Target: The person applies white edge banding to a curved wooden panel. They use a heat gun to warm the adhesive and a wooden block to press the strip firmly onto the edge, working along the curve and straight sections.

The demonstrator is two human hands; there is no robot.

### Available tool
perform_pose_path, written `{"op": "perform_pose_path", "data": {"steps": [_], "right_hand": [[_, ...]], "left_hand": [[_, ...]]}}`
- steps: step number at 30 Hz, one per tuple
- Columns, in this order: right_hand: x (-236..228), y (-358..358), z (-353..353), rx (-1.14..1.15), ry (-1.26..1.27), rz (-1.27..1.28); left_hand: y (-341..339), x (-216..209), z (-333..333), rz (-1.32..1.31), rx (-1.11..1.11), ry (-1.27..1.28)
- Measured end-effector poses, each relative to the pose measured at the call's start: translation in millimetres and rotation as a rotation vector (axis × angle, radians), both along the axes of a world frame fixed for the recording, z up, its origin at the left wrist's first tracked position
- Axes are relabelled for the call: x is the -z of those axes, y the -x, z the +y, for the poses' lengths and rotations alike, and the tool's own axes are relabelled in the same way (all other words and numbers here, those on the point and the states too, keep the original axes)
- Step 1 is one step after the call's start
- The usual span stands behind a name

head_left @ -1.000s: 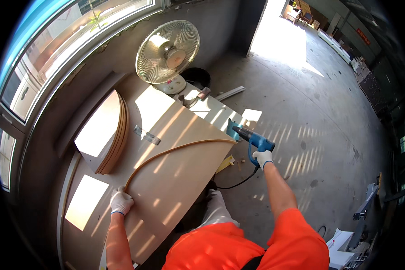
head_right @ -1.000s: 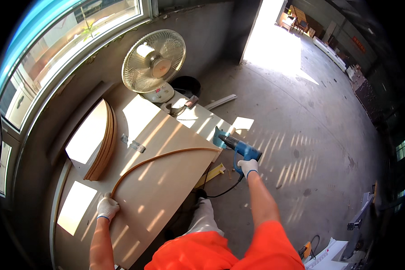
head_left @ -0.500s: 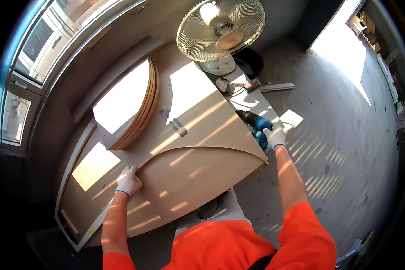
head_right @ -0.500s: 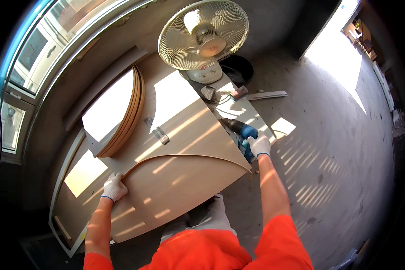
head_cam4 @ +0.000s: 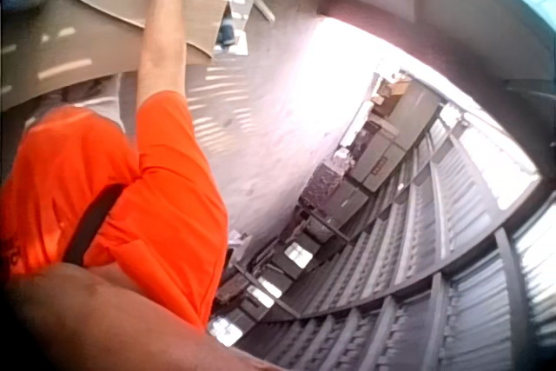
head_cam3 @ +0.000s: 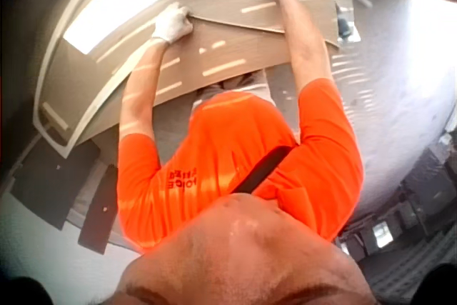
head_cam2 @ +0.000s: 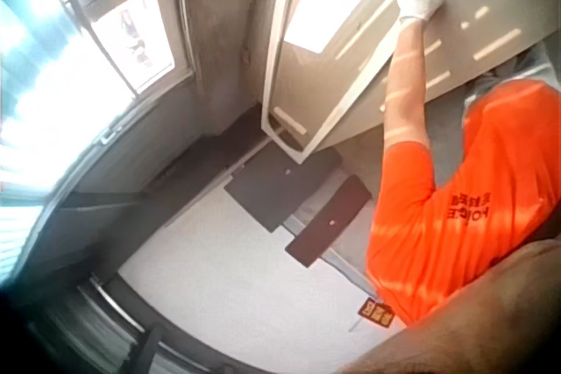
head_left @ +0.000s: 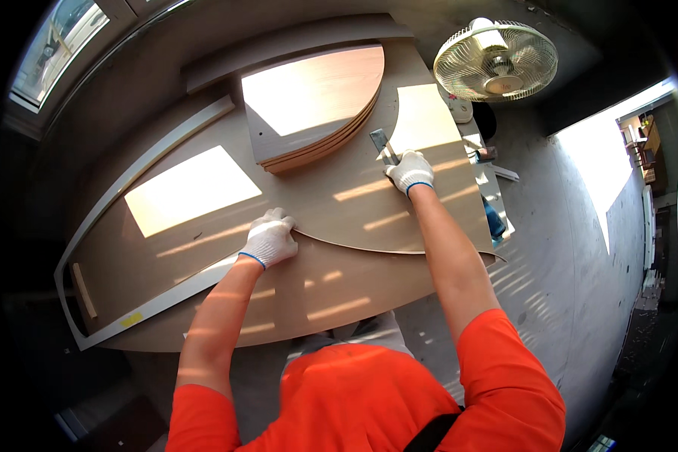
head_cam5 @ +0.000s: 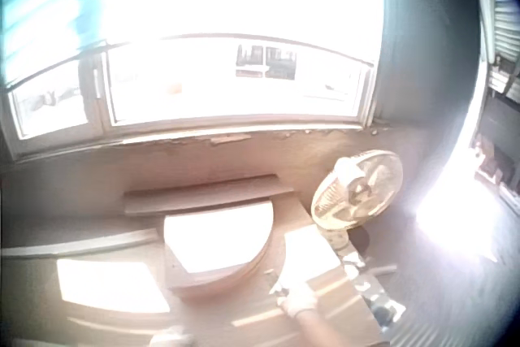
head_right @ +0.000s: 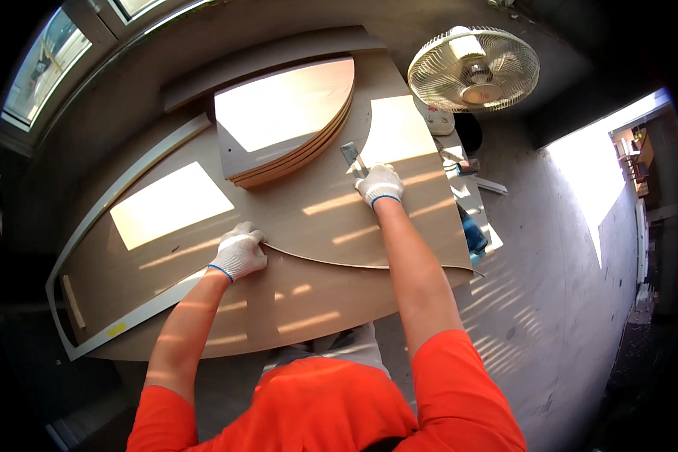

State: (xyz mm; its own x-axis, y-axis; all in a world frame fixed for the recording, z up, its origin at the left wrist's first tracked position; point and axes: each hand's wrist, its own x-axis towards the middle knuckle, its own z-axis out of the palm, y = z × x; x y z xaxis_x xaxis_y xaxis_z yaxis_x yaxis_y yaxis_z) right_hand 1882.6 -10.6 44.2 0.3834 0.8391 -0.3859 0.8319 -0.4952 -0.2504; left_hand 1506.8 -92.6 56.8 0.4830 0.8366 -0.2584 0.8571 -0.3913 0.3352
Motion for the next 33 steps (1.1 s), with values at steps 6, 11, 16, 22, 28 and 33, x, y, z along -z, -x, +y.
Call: {"op": "perform_pose_path", "data": {"steps": [6,11,16,22,28,33], "right_hand": [[24,-26,-13,0.034,-0.153,-0.059],[-50,46,-98,0.458,-0.295,1.17],[-93,131,-168,0.445,-0.026,1.418],[-118,203,-185,0.41,0.387,1.242],[-102,218,-162,0.225,0.514,0.983],[-101,239,-134,0.109,0.585,0.787]], "left_hand": [[-2,2,5,-0.112,0.043,-0.056],[44,5,-23,-0.038,-0.135,-0.025],[47,-5,-11,0.039,-0.125,0.118],[55,-40,-1,-0.057,-0.105,0.441],[64,-1,18,-0.259,0.046,0.684],[70,32,23,-0.469,-0.067,0.848]]}}
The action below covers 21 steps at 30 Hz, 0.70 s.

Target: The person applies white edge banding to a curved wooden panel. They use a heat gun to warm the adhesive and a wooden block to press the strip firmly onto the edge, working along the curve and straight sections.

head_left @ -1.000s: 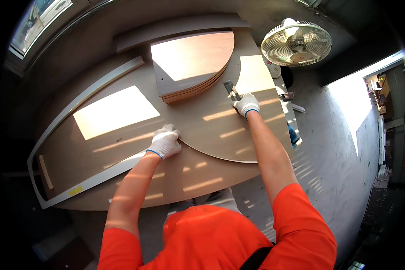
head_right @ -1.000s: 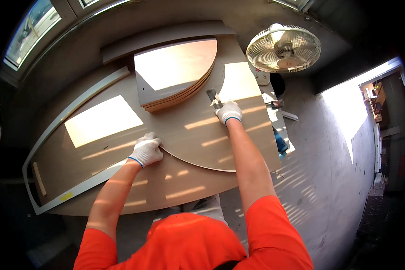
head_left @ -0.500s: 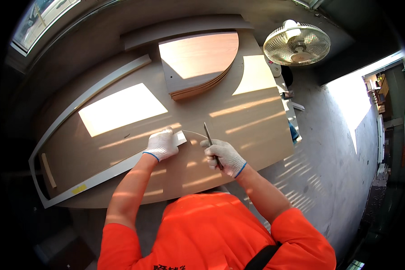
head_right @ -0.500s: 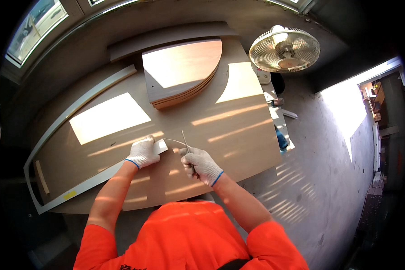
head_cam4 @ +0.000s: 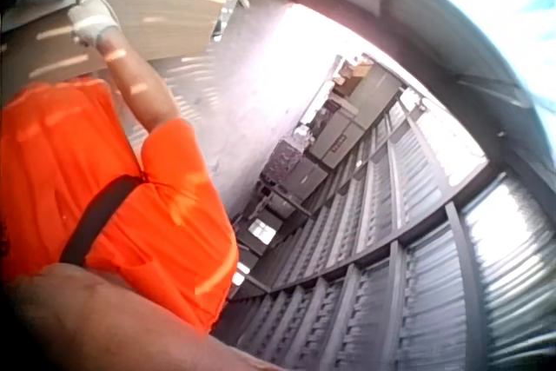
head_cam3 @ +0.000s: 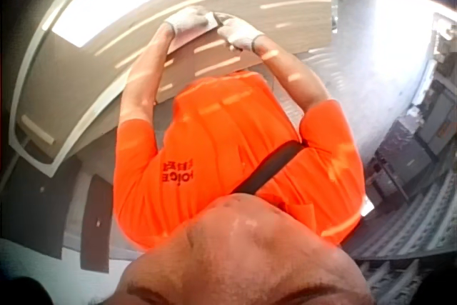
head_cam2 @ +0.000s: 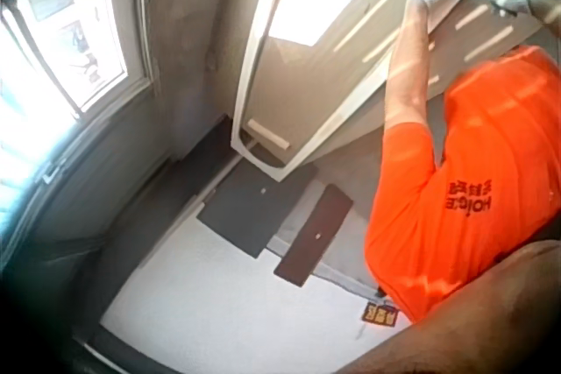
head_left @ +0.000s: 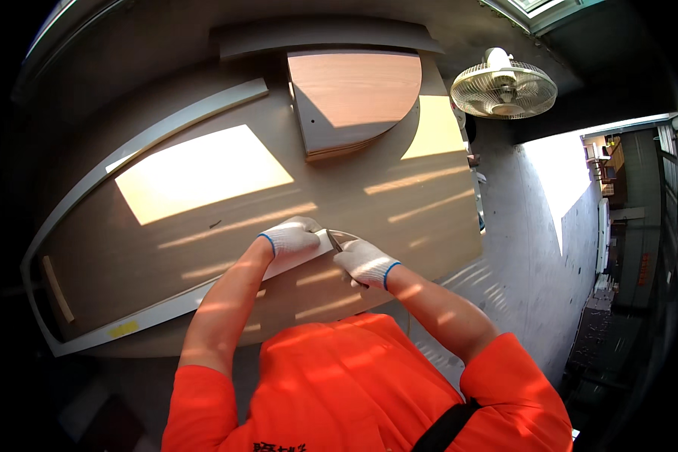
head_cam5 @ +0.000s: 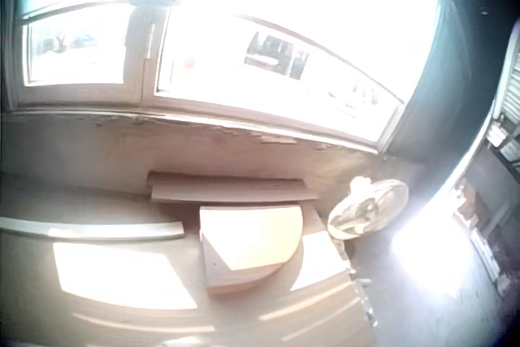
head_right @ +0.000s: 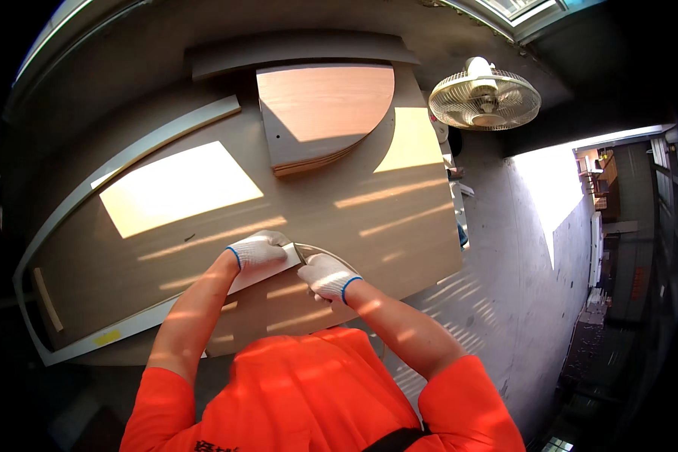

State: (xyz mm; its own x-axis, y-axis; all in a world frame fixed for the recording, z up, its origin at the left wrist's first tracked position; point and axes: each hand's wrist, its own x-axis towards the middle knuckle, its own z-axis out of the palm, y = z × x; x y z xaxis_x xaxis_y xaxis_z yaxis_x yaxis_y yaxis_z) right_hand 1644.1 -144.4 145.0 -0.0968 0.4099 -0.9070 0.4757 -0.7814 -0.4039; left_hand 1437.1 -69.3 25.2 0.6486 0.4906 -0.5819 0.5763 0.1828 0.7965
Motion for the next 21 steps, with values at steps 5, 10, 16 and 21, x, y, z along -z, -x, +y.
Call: {"op": "perform_pose_path", "data": {"steps": [5,10,16,21], "right_hand": [[14,10,17,-0.055,0.076,-0.063],[-6,36,49,-0.294,0.097,-0.263],[-2,14,45,-0.479,-0.097,-0.414],[-6,18,23,0.122,-0.021,-0.194]], "left_hand": [[-9,12,11,-0.09,-0.261,0.489],[-14,3,9,-0.049,-0.292,0.384],[-14,17,10,-0.083,-0.252,0.359],[-15,26,9,-0.101,-0.252,0.296]]}}
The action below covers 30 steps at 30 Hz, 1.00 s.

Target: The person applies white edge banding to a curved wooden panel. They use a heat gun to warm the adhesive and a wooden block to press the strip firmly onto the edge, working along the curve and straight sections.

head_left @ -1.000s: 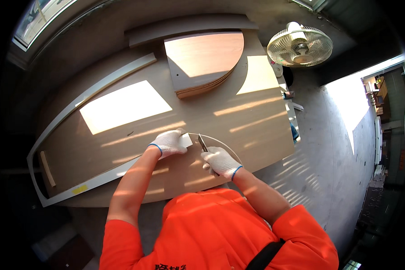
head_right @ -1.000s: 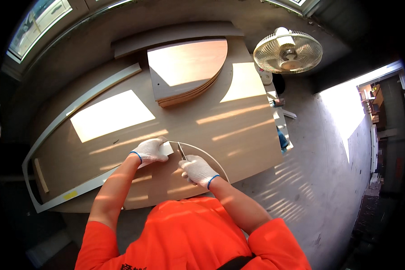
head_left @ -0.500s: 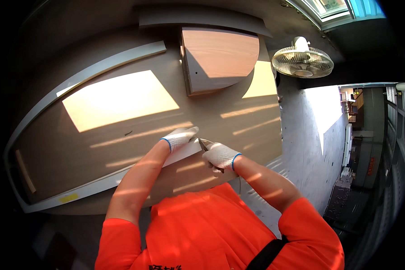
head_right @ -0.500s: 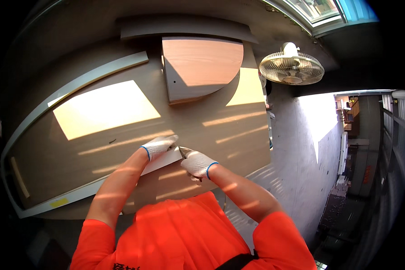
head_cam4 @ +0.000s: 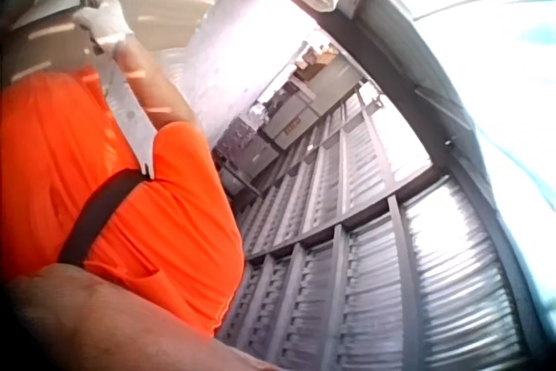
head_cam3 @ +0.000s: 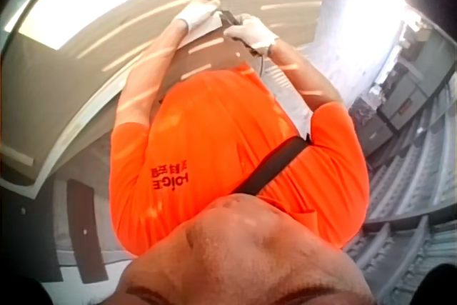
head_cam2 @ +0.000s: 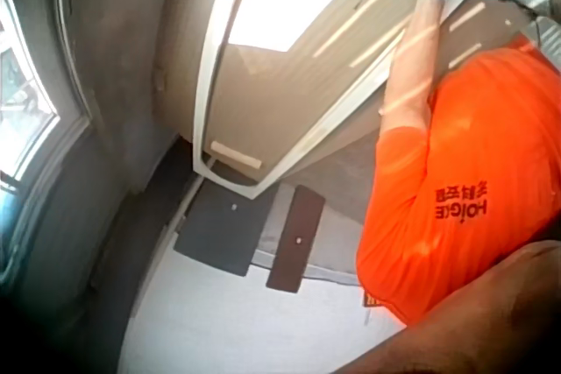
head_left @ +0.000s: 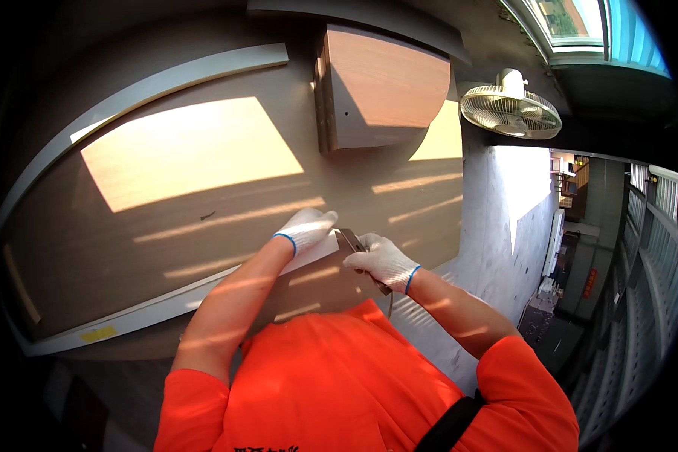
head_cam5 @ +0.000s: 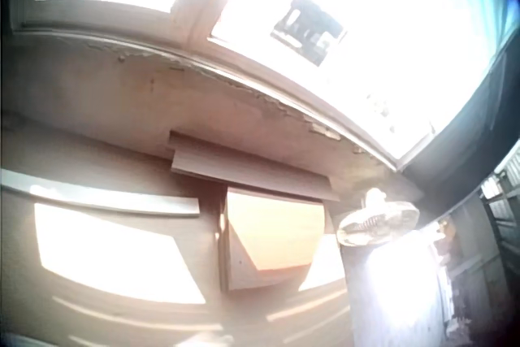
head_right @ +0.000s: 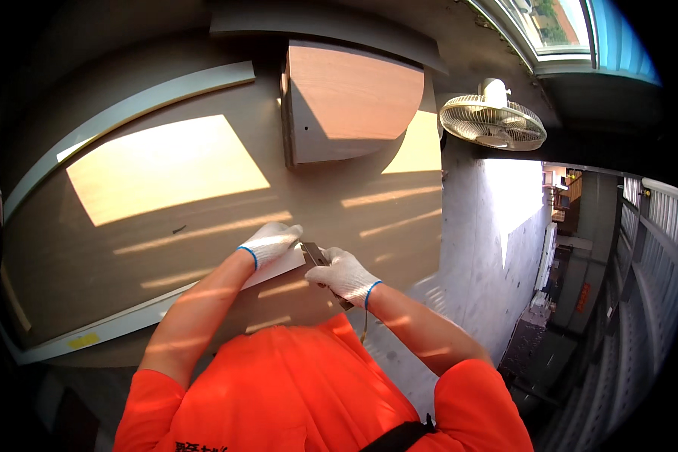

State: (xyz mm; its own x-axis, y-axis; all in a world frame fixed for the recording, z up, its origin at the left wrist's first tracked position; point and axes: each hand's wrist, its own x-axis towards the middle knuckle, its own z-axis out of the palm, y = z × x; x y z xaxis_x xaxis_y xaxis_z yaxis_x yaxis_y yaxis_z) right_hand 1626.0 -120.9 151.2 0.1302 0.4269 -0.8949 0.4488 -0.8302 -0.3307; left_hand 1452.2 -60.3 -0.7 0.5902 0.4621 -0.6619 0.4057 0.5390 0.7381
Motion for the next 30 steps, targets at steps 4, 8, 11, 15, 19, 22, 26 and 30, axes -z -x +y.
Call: {"op": "perform_pose_path", "data": {"steps": [4,8,11,15,19,22,26,30], "right_hand": [[11,7,-2,0.181,0.246,0.045],[3,17,10,-0.07,0.167,-0.051],[2,16,20,-0.258,0.19,-0.085],[7,21,34,-0.43,0.236,-0.109],[8,24,45,-0.524,0.282,-0.092],[37,10,36,-0.624,0.28,-0.077],[58,3,28,-0.8,0.288,-0.138],[59,7,35,-0.9,0.341,-0.181]], "left_hand": [[-1,0,-2,-0.027,-0.014,0.02],[0,4,-5,-0.019,-0.044,0.042],[-1,-2,-1,-0.003,-0.008,0.059],[-2,-9,0,0.016,-0.013,0.077],[-3,-10,1,0.024,-0.002,0.073],[-4,-7,2,0.023,0.029,0.043],[-7,-3,-1,0.061,0.055,-0.034],[-5,-9,1,0.092,0.081,-0.084]]}}
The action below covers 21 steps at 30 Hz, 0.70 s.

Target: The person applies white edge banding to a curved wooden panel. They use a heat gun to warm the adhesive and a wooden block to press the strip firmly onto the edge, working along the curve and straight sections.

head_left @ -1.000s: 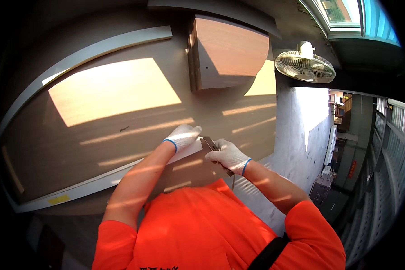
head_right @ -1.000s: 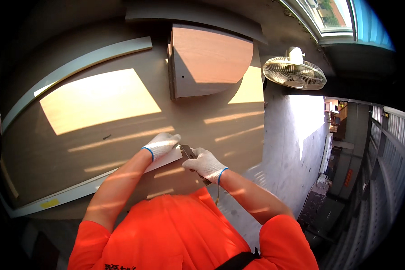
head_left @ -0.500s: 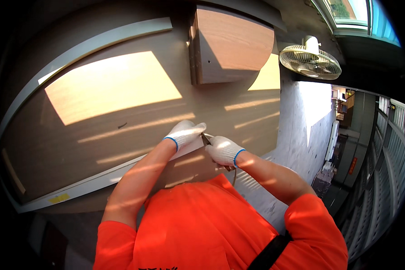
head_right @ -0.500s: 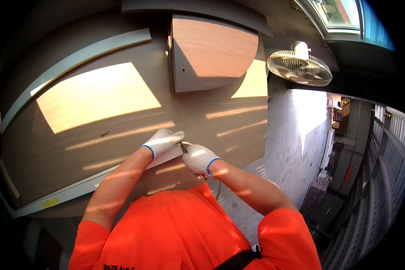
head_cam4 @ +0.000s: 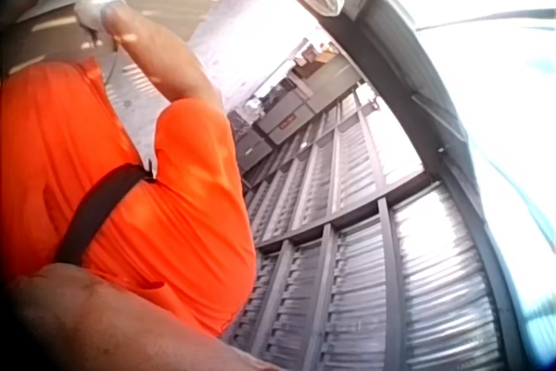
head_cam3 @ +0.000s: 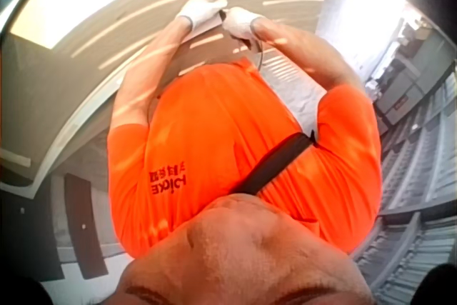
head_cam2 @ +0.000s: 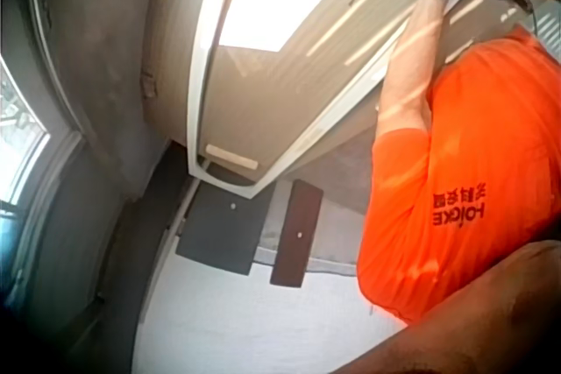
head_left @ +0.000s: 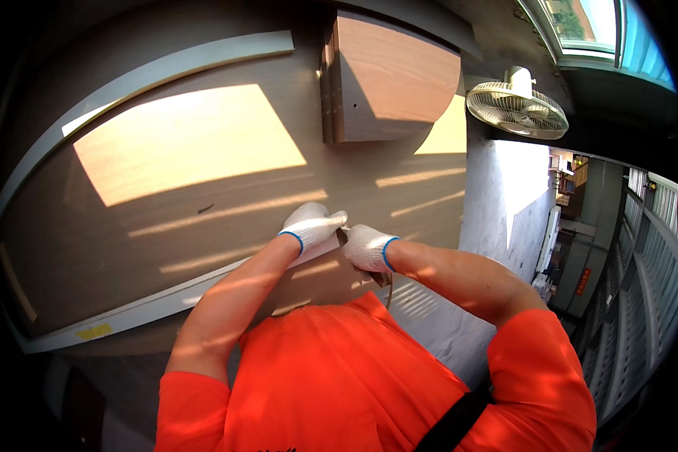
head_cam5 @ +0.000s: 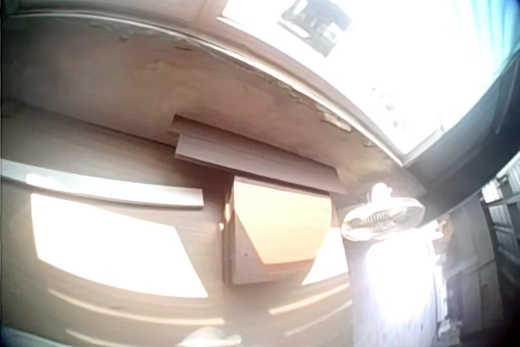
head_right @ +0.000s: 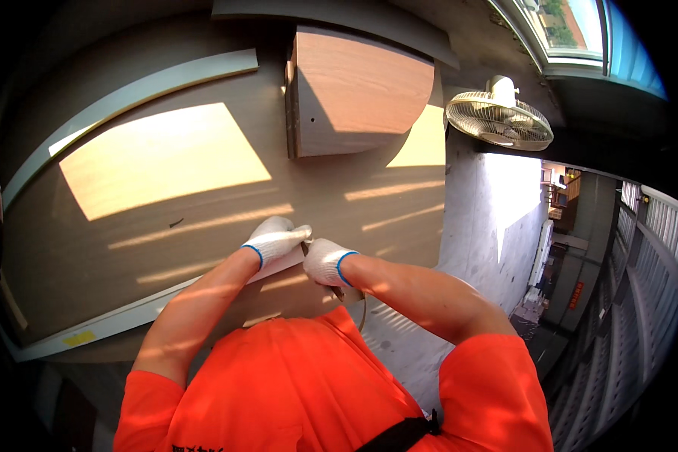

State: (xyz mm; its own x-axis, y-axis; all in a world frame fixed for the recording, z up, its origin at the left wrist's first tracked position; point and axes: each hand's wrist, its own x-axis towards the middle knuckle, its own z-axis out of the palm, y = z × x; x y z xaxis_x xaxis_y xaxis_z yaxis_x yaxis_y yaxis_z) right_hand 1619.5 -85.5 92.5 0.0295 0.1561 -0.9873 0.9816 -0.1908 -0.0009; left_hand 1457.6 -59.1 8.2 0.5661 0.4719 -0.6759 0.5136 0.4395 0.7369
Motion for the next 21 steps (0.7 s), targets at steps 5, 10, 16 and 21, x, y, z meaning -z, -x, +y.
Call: {"op": "perform_pose_path", "data": {"steps": [5,10,16,21], "right_hand": [[-4,5,5,-0.077,0.015,0.112],[2,10,9,-0.139,0.06,0.084],[18,7,8,-0.39,0.066,0.137],[16,9,4,-0.06,-0.009,0.017]], "left_hand": [[-3,5,-4,0.05,0.025,-0.03],[-5,3,-6,0.078,0.026,-0.082],[-6,5,-8,0.096,0.02,-0.112],[-4,-3,-7,0.087,0.018,-0.125]]}}
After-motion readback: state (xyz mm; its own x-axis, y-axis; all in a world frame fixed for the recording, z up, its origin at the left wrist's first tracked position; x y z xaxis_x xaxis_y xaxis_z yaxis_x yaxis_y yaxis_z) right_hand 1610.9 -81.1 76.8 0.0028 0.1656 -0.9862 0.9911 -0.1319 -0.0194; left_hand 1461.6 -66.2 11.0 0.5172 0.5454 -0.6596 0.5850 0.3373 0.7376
